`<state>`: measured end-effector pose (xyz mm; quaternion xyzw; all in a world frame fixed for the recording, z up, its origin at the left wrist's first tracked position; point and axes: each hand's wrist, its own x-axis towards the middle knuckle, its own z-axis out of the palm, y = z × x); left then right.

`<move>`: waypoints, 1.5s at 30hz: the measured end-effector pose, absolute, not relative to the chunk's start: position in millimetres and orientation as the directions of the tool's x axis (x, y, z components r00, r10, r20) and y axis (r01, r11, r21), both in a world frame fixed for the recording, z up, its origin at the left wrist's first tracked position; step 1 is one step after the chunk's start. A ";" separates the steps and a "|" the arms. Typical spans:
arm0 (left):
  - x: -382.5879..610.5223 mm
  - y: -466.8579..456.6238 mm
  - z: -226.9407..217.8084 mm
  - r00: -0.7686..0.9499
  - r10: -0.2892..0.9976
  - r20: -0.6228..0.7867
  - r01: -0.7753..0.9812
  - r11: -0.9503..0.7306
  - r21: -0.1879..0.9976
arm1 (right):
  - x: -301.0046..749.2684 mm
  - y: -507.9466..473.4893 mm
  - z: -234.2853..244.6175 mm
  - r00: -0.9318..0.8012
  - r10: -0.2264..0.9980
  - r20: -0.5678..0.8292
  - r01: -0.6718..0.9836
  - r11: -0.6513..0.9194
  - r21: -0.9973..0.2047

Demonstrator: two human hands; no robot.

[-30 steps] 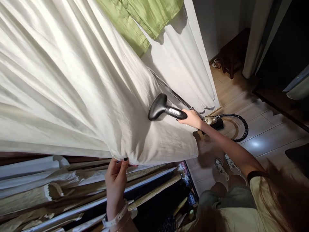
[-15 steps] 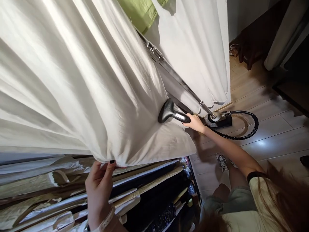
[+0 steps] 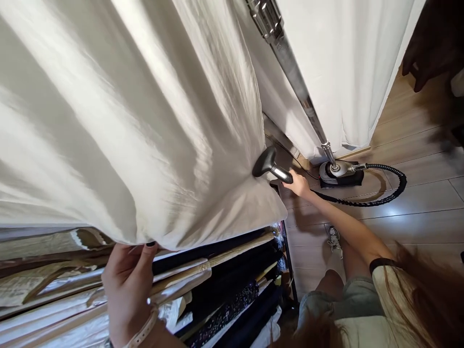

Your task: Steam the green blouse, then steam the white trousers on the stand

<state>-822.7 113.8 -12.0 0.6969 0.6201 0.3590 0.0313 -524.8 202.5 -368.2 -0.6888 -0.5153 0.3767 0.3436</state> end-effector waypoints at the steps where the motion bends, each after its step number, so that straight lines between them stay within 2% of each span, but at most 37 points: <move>1: -822.2 114.2 -13.4 -0.056 0.889 0.454 0.807 -0.227 0.545 | -526.9 202.6 -372.4 0.183 0.967 -0.178 0.456 -0.244 -0.856; 3: -820.0 117.6 -16.9 -0.094 0.889 0.447 0.736 -0.241 0.633 | -529.0 197.0 -380.6 0.181 0.965 -0.190 0.459 -0.254 -0.851; 10: -794.8 152.4 -41.7 -0.008 0.797 0.603 0.692 -0.431 0.579 | -518.8 106.7 -408.1 0.360 0.901 -0.243 0.353 -0.373 -0.858; 13: -767.1 167.5 -59.2 -0.014 0.804 0.595 0.616 -0.461 0.638 | -505.3 66.5 -402.5 0.474 0.848 -0.235 0.275 -0.396 -0.876; 17: -727.9 180.2 -78.5 -0.019 0.819 0.574 0.470 -0.499 0.728 | -473.3 44.9 -361.5 0.575 0.806 -0.138 0.256 -0.337 -0.906; 21: -703.3 179.9 -84.8 0.045 0.845 0.533 0.423 -0.499 0.757 | -438.9 48.8 -294.0 0.597 0.800 0.049 0.282 -0.152 -0.947; 25: -698.1 170.7 -84.3 0.098 0.848 0.520 0.519 -0.490 0.701 | -421.7 63.1 -236.2 0.587 0.788 0.186 0.319 -0.014 -0.948; 28: -702.4 163.5 -84.2 0.120 0.841 0.528 0.614 -0.481 0.626 | -420.8 76.4 -222.5 0.553 0.802 0.225 0.365 0.010 -0.931; 31: -706.3 158.8 -84.2 0.133 0.818 0.560 0.631 -0.505 0.588 | -426.9 87.2 -240.5 0.498 0.841 0.212 0.393 -0.001 -0.919; 34: -707.5 156.9 -83.4 0.146 0.802 0.579 0.633 -0.525 0.569 | -439.0 91.5 -282.8 0.453 0.881 0.135 0.380 -0.054 -0.923; 41: -713.0 155.6 -80.3 0.141 0.826 0.545 0.642 -0.496 0.585 | -470.8 78.3 -388.6 0.408 0.889 -0.210 0.339 -0.361 -0.869; 45: -719.8 159.4 -81.9 0.121 0.834 0.538 0.640 -0.480 0.600 | -476.5 64.6 -398.7 0.412 0.880 -0.237 0.319 -0.383 -0.867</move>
